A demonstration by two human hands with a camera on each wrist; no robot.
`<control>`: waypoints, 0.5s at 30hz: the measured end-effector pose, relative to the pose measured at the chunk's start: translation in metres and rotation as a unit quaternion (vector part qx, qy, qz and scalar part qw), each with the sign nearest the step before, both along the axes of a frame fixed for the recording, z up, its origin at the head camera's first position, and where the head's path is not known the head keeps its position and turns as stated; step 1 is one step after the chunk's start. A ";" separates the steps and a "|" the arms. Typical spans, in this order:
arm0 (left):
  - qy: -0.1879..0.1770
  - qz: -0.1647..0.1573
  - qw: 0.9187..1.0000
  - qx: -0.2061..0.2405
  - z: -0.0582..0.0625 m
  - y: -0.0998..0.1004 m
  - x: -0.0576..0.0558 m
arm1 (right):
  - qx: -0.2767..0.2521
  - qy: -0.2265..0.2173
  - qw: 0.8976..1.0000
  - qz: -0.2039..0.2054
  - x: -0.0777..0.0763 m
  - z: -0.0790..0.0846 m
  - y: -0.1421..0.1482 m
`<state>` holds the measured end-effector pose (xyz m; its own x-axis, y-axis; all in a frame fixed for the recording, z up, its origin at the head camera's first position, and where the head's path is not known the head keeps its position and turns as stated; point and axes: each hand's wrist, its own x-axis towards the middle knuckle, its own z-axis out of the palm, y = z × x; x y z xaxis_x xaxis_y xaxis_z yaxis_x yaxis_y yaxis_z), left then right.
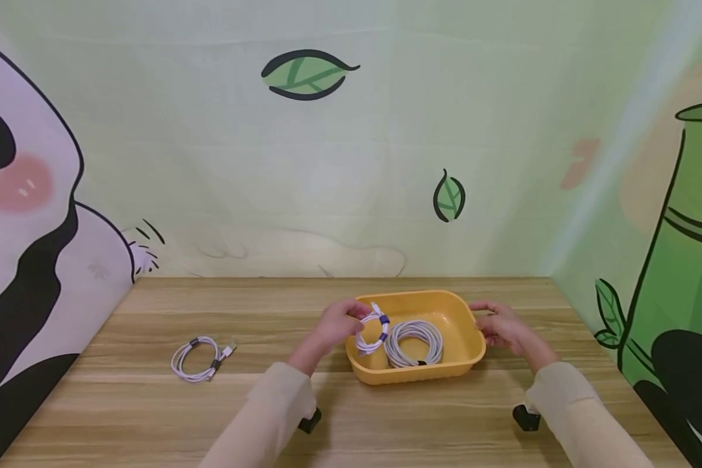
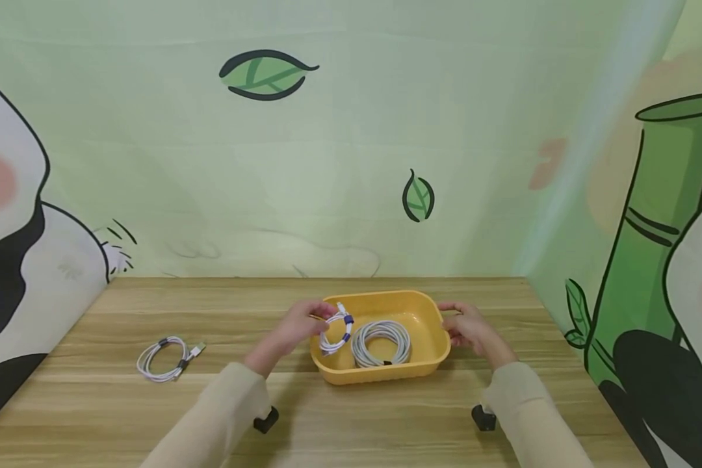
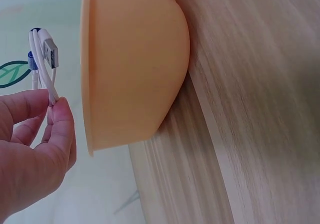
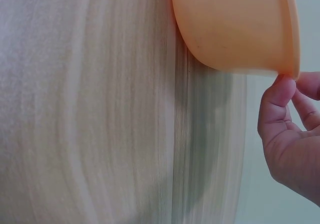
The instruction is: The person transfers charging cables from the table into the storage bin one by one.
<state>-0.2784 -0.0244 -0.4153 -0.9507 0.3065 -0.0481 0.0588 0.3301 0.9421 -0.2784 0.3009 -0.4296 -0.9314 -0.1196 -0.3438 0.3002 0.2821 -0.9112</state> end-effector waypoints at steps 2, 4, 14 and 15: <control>0.001 0.003 1.000 -0.003 -0.001 0.002 -0.001 | -0.001 0.000 1.000 0.001 0.001 0.000 -0.001; 0.000 0.008 1.000 -0.006 -0.002 0.004 -0.002 | -0.002 0.001 1.000 -0.001 0.001 0.000 -0.001; 0.030 0.021 0.998 -0.051 -0.003 0.011 -0.005 | -0.012 0.007 1.000 0.007 0.002 0.001 0.000; 0.033 0.022 0.998 -0.057 -0.003 0.011 -0.005 | -0.013 0.007 1.000 0.007 0.002 0.001 0.000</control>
